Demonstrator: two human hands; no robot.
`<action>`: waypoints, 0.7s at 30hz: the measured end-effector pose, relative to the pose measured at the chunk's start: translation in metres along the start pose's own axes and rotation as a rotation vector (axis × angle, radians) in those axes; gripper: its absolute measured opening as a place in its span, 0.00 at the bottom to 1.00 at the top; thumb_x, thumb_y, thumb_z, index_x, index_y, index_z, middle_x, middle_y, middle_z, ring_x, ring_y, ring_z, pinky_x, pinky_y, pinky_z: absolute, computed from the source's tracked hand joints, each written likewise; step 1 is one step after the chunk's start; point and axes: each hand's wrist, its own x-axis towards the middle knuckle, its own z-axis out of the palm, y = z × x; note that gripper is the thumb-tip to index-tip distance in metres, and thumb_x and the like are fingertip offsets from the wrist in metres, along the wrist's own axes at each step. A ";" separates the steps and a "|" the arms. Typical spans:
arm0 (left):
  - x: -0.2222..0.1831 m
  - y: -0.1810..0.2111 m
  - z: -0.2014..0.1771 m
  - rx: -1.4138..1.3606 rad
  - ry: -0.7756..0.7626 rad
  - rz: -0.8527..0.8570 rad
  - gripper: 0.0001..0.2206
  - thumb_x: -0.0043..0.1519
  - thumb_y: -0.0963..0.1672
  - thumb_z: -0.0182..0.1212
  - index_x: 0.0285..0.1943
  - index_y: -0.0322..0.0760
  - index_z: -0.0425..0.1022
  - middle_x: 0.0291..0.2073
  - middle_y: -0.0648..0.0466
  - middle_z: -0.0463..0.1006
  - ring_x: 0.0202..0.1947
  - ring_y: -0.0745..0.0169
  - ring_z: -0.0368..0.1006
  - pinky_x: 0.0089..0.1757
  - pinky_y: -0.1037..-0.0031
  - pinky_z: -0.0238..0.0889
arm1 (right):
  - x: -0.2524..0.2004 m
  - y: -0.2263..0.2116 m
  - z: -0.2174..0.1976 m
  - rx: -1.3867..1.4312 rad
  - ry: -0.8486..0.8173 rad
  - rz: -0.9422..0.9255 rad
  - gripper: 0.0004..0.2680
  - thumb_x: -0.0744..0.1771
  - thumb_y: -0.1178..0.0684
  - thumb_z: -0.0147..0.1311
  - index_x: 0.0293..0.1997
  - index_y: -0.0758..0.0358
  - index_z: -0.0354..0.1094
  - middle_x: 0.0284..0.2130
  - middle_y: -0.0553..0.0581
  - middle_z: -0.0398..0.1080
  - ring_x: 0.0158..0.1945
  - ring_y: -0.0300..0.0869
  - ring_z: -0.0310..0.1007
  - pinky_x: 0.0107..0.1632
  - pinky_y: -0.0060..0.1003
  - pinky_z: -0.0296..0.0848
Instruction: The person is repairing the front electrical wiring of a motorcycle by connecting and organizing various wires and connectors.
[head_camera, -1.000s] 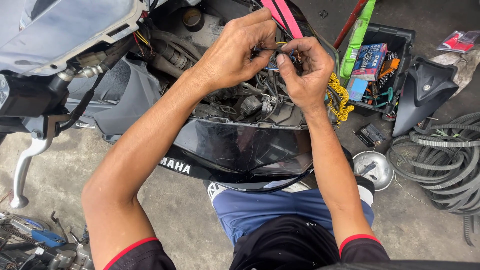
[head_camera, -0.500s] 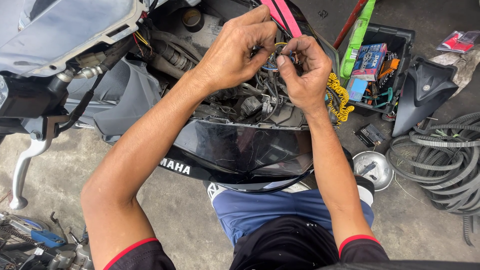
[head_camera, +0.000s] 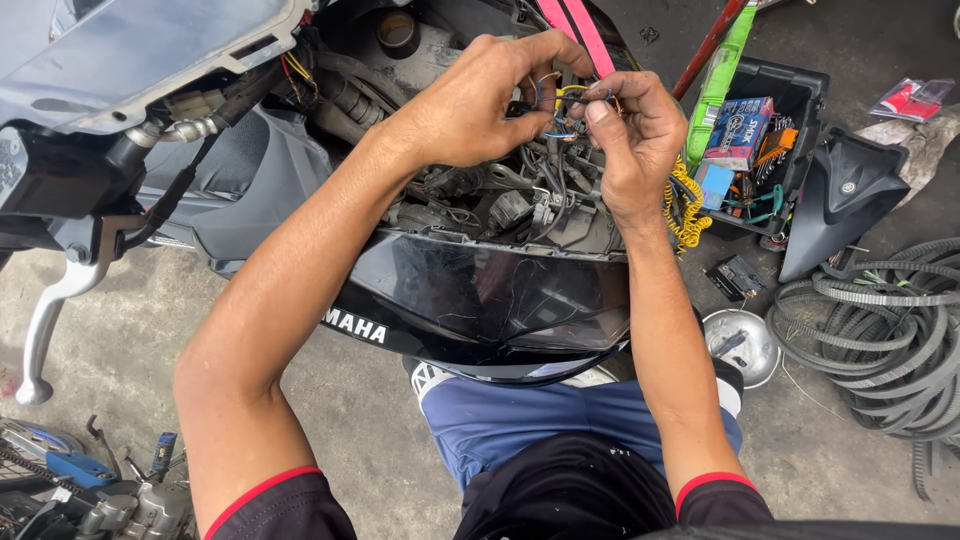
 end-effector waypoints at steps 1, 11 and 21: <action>0.000 -0.001 0.000 0.001 0.003 -0.001 0.21 0.61 0.34 0.58 0.65 0.33 0.71 0.53 0.53 0.80 0.38 0.60 0.75 0.32 0.68 0.65 | 0.000 0.000 0.000 0.001 -0.003 -0.001 0.05 0.74 0.55 0.55 0.50 0.67 0.69 0.36 0.61 0.73 0.34 0.40 0.73 0.35 0.31 0.67; -0.003 0.005 -0.007 -0.130 0.043 0.046 0.24 0.59 0.31 0.50 0.65 0.35 0.66 0.42 0.52 0.76 0.36 0.60 0.75 0.39 0.71 0.74 | 0.001 -0.002 0.003 -0.037 0.005 0.002 0.04 0.74 0.58 0.55 0.51 0.67 0.68 0.38 0.59 0.72 0.37 0.42 0.76 0.38 0.33 0.73; -0.001 0.010 -0.007 -0.156 0.068 0.008 0.23 0.61 0.32 0.53 0.66 0.37 0.64 0.45 0.52 0.74 0.34 0.65 0.69 0.36 0.76 0.80 | 0.002 -0.001 0.001 0.012 -0.036 0.006 0.05 0.72 0.59 0.56 0.52 0.67 0.68 0.45 0.57 0.73 0.49 0.44 0.78 0.57 0.38 0.82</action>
